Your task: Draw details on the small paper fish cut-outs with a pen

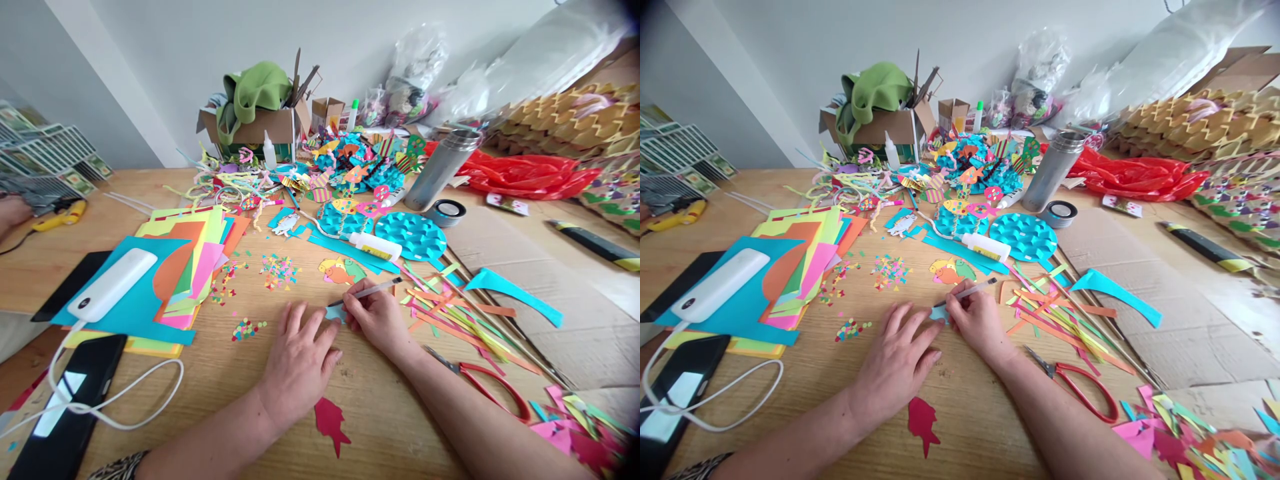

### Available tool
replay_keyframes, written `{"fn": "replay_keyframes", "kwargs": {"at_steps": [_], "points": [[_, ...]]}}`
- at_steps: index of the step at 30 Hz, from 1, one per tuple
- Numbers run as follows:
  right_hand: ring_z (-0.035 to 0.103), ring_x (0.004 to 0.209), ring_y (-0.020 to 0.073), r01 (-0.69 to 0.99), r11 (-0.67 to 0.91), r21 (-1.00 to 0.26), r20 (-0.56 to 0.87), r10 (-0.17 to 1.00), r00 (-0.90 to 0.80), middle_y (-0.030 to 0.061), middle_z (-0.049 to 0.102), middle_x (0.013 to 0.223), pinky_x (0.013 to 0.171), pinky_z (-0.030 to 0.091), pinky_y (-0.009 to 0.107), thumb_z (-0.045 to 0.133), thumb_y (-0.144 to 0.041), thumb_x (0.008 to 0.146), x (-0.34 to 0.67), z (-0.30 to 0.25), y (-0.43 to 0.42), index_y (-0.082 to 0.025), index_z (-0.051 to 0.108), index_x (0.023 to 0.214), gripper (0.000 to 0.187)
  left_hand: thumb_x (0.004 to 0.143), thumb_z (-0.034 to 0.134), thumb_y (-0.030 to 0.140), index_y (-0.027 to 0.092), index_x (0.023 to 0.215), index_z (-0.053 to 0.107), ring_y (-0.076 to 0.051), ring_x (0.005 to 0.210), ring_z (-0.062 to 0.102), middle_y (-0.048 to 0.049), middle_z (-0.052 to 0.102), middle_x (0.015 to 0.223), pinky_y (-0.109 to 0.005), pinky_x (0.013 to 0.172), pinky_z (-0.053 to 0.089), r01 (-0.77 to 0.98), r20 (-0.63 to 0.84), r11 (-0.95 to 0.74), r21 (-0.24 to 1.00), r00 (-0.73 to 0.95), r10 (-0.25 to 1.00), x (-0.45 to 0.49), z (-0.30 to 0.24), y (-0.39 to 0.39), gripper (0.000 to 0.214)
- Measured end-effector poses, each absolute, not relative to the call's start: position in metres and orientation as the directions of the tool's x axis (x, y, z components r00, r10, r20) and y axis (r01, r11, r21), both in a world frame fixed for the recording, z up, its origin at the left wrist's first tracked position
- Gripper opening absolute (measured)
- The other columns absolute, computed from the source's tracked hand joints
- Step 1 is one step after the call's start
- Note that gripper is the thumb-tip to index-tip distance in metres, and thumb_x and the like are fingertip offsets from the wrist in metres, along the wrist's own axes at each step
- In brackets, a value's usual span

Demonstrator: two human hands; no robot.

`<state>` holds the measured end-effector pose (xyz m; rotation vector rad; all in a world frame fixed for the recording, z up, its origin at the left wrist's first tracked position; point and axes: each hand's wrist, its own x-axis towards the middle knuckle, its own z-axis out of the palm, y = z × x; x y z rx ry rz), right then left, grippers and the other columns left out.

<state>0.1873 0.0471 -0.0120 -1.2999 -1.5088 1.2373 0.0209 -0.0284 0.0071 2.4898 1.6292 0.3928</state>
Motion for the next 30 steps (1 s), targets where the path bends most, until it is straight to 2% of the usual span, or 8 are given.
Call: {"fn": "replay_keyframes", "kwargs": {"at_steps": [30], "points": [[0.055,0.041,0.0136,0.228,0.016,-0.974,-0.024,0.985,-0.170,-0.0025,0.059,0.054,0.039,0.041,0.022,0.056,-0.033,0.088,0.1875,-0.0160,0.0468,-0.022,0.051,0.075,0.018,0.093,0.058,0.035,0.026,0.130,0.055,-0.032,0.126,0.038,-0.0042,0.053,0.133,-0.057,0.112,0.028,0.877,0.138,-0.409,0.251,0.386,0.912,0.0207,0.0062,-0.0280,0.038]]}}
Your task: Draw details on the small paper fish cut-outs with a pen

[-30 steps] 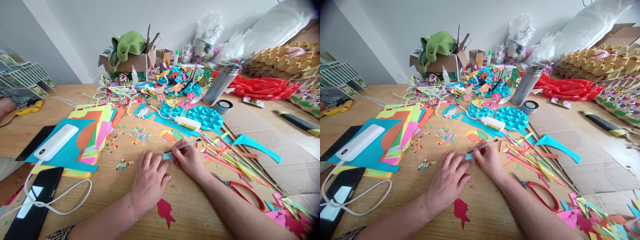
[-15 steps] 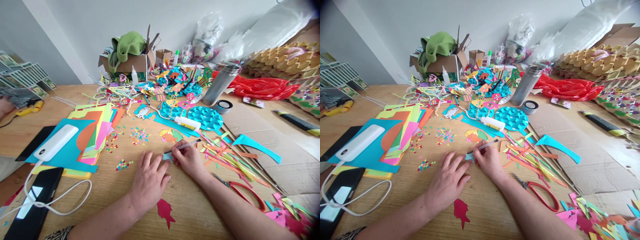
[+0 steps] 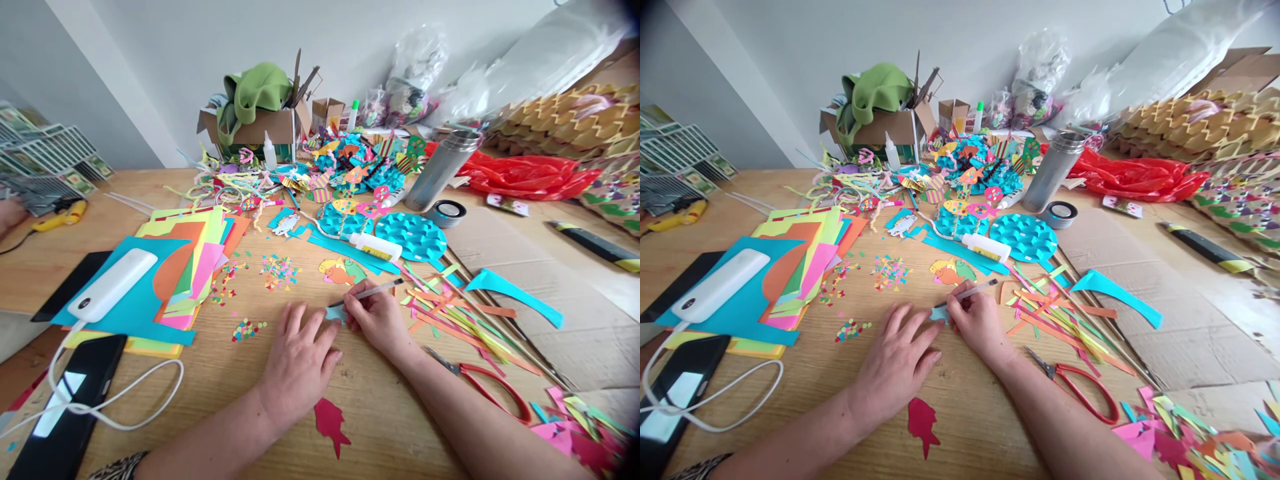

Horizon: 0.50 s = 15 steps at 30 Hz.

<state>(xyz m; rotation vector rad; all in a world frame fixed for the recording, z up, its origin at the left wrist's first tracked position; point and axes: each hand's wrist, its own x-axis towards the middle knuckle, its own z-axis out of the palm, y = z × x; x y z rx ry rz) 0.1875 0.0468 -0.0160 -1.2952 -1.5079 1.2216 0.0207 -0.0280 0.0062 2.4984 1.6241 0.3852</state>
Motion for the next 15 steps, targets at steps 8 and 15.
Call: {"fn": "replay_keyframes", "kwargs": {"at_steps": [8,15], "points": [[0.053,0.040,0.0130,0.231,0.008,-0.973,-0.031,0.986,-0.166,-0.0027,0.058,0.052,0.039,0.040,0.022,0.057,-0.032,0.087,0.1873,-0.0134,0.0460,-0.022,0.050,0.073,0.019,0.094,0.057,0.036,0.026,0.130,0.056,-0.032,0.125,0.039,-0.0039,0.053,0.133,-0.057,0.112,0.028,0.880,0.125,-0.402,0.253,0.382,0.916,0.0209,0.0080,-0.0272,0.038],[0.055,0.041,0.0134,0.226,0.010,-0.974,-0.028,0.986,-0.163,-0.0024,0.059,0.054,0.040,0.041,0.022,0.058,-0.033,0.087,0.1865,-0.0144,0.0470,-0.022,0.051,0.074,0.019,0.093,0.058,0.035,0.027,0.131,0.055,-0.033,0.125,0.039,-0.0041,0.053,0.133,-0.057,0.112,0.029,0.879,0.131,-0.403,0.253,0.382,0.915,0.0206,0.0071,-0.0268,0.039]]}}
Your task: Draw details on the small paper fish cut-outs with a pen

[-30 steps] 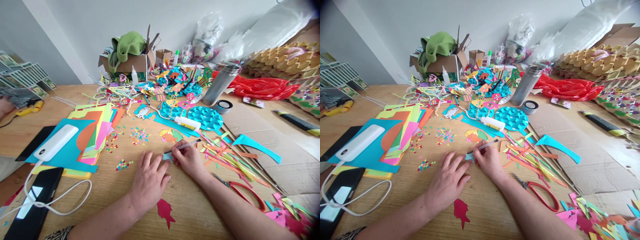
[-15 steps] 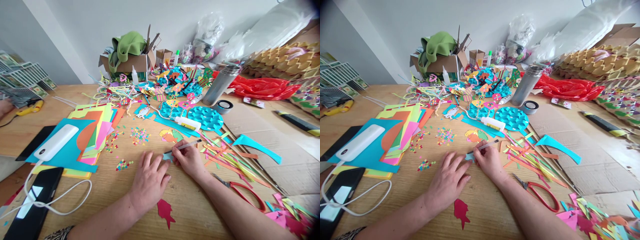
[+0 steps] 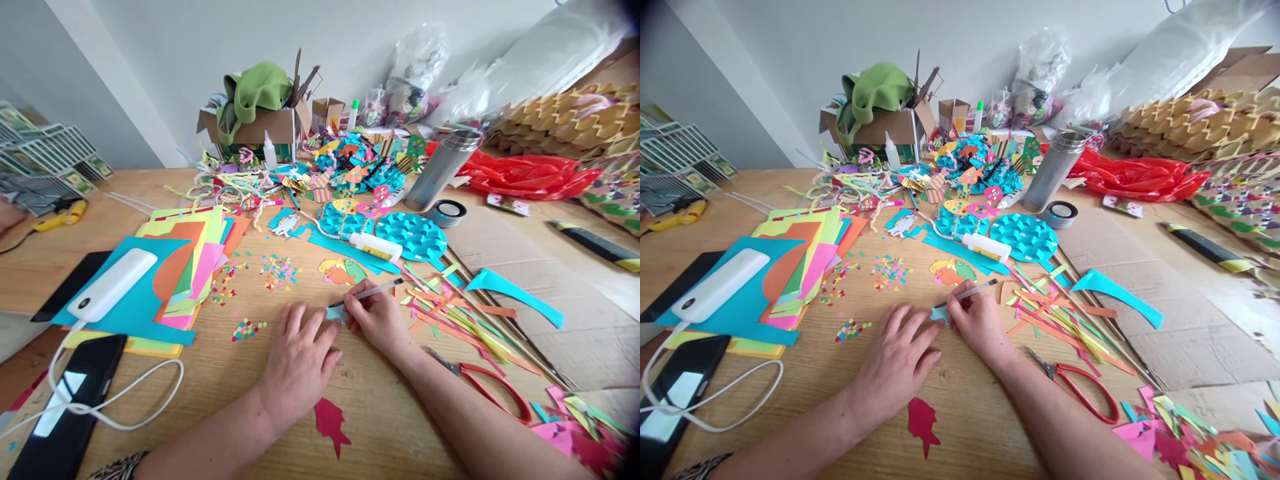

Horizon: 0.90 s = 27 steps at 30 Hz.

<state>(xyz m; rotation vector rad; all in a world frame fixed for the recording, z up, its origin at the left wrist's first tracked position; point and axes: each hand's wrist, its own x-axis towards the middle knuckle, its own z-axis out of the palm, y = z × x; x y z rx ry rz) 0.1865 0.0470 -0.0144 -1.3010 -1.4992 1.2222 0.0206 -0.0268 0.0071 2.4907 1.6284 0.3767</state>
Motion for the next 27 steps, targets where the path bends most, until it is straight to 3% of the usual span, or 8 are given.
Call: {"fn": "replay_keyframes", "kwargs": {"at_steps": [27], "points": [[0.050,0.037,0.0126,0.297,0.056,-0.953,0.021,0.992,-0.121,-0.0021,0.058,0.050,0.037,0.037,0.022,0.058,-0.034,0.085,0.1871,-0.0081,0.0455,-0.022,0.051,0.070,0.020,0.093,0.058,0.035,0.026,0.131,0.055,-0.032,0.125,0.040,-0.0043,0.053,0.133,-0.056,0.112,0.029,0.879,0.139,-0.407,0.249,0.383,0.913,0.0207,0.0069,-0.0274,0.039]]}}
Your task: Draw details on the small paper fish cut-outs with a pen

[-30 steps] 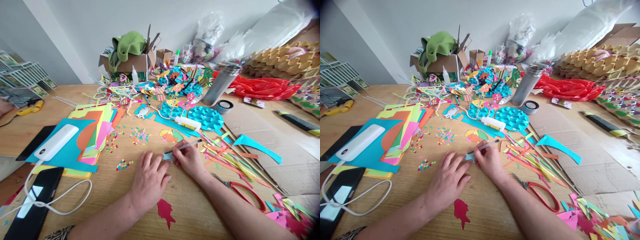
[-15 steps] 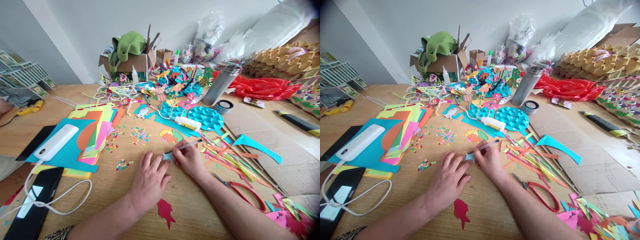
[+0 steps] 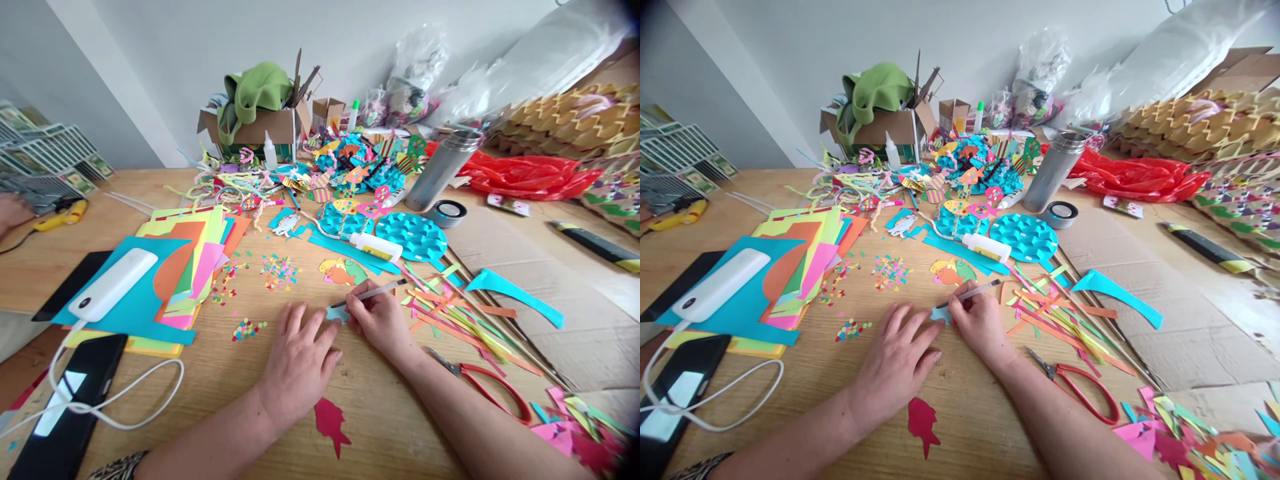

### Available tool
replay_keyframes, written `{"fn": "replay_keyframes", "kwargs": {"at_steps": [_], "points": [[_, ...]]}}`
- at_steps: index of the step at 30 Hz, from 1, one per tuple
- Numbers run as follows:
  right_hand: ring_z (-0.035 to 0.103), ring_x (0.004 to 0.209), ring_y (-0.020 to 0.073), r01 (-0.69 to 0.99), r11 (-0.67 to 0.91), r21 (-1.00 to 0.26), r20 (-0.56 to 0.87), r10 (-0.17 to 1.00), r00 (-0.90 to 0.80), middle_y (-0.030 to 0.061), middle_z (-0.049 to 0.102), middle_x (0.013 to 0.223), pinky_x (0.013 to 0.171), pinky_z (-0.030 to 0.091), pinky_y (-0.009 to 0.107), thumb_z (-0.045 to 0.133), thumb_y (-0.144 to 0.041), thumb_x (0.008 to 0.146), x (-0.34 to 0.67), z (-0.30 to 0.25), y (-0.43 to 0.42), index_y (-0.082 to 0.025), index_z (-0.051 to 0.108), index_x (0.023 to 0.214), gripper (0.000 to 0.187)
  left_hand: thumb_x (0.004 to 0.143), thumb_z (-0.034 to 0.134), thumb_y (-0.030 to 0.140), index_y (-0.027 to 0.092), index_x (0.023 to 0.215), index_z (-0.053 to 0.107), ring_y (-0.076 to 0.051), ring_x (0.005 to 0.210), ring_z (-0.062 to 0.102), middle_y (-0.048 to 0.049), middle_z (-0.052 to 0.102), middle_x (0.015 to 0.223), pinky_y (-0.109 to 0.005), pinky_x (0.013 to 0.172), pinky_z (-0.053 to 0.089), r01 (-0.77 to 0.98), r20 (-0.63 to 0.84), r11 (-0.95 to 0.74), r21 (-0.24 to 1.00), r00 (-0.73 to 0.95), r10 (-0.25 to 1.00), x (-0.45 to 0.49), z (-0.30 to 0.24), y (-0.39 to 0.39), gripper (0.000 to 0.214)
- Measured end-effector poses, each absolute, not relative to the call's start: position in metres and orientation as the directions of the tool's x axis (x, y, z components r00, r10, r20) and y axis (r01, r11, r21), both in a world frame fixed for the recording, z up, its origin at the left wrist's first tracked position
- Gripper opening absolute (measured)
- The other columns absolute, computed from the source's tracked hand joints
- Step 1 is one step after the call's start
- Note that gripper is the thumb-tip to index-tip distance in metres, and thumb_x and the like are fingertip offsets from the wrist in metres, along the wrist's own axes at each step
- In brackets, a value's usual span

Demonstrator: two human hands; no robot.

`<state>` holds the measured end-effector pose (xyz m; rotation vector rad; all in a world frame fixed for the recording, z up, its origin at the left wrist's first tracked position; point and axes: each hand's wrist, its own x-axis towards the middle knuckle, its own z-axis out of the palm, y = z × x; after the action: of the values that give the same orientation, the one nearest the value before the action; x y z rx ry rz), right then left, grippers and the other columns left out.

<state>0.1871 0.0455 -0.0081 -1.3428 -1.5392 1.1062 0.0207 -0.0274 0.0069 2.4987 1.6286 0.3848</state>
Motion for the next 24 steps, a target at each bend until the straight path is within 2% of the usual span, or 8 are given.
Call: {"fn": "replay_keyframes", "kwargs": {"at_steps": [24], "points": [[0.051,0.037,0.0130,0.318,0.052,-0.947,0.011,0.992,-0.129,-0.0018,0.058,0.048,0.038,0.038,0.022,0.058,-0.030,0.084,0.1869,-0.0081,0.0459,-0.022,0.051,0.069,0.018,0.093,0.059,0.034,0.026,0.129,0.056,-0.031,0.124,0.041,-0.0054,0.054,0.131,-0.057,0.111,0.032,0.873,0.148,-0.415,0.257,0.389,0.909,0.0206,0.0076,-0.0266,0.038]]}}
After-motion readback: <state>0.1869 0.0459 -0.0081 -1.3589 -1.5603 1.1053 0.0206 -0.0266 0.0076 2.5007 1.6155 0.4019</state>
